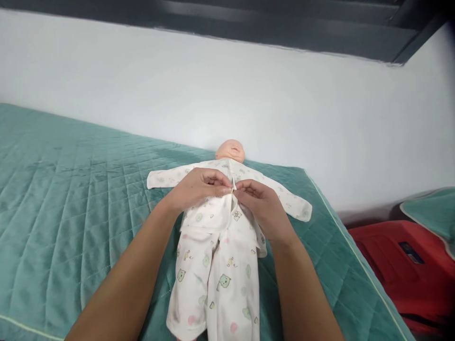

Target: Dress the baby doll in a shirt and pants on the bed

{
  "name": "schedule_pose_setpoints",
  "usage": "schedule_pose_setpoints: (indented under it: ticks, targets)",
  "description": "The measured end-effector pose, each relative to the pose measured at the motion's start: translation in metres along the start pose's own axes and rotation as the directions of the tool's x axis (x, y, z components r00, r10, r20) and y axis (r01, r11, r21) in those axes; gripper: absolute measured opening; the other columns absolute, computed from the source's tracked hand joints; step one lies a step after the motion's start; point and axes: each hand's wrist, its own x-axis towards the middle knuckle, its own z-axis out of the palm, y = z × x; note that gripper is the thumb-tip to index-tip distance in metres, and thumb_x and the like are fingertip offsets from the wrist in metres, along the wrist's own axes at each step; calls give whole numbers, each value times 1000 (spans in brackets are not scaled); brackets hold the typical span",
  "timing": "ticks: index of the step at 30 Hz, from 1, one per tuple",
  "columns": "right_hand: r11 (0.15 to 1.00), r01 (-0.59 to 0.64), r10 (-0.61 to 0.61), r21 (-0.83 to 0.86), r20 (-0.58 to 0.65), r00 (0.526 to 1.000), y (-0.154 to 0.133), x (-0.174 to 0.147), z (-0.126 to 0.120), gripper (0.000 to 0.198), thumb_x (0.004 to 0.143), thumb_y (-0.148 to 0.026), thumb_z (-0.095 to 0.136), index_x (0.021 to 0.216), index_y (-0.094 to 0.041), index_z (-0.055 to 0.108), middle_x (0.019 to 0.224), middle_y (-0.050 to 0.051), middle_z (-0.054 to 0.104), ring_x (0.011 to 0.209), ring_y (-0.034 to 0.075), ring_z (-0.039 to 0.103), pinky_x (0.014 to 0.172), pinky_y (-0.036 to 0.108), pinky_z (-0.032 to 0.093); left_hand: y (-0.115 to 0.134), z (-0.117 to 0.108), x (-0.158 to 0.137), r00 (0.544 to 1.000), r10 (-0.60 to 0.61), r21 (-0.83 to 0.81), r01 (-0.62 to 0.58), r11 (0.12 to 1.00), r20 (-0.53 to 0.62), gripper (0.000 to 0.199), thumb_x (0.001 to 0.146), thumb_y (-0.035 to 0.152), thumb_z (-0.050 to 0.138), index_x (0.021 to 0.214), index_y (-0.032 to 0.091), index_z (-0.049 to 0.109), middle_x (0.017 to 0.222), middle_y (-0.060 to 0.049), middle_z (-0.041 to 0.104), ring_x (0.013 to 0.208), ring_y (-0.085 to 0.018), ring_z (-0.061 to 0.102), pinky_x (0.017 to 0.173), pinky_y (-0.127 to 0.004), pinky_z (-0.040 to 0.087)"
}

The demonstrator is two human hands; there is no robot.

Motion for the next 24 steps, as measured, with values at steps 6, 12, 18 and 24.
schedule_pose_setpoints:
  ticks: [6,12,18,24]
  targets:
    - [999,11,-11,-33,-1,1000,4,1,-1,16,76,-33,70,86,-20,69,77,-1,61,68,11,52,62,25,39,-2,-2,2,999,-6,35,7,999,-35,18,74,30,73,87,18,70,74,0,62,70,-11,57,63,-21,43]
    - [1000,28,-28,-8,18,999,6,0,-3,20,75,-37,73,87,-21,70,79,-1,63,71,12,54,64,25,40,-1,-7,0,999,-33,82,31,996,30,19,73,29,75,88,18,71,75,0,66,71,-11,59,66,-21,46]
    - [999,33,-33,-30,21,999,9,1,-4,20,76,-37,74,88,-21,71,79,0,65,71,11,55,65,25,42,0,-7,1,998,-34,103,29,994,54,18,74,30,74,85,17,71,78,-1,69,73,-12,62,67,-22,47]
    - [997,60,-57,-50,60,997,8,1,-3,22,75,-35,74,91,-21,69,82,1,65,74,13,57,66,25,43,2,-4,0,999,-28,122,23,992,45,19,74,33,74,83,17,69,75,0,66,70,-10,59,62,-20,44]
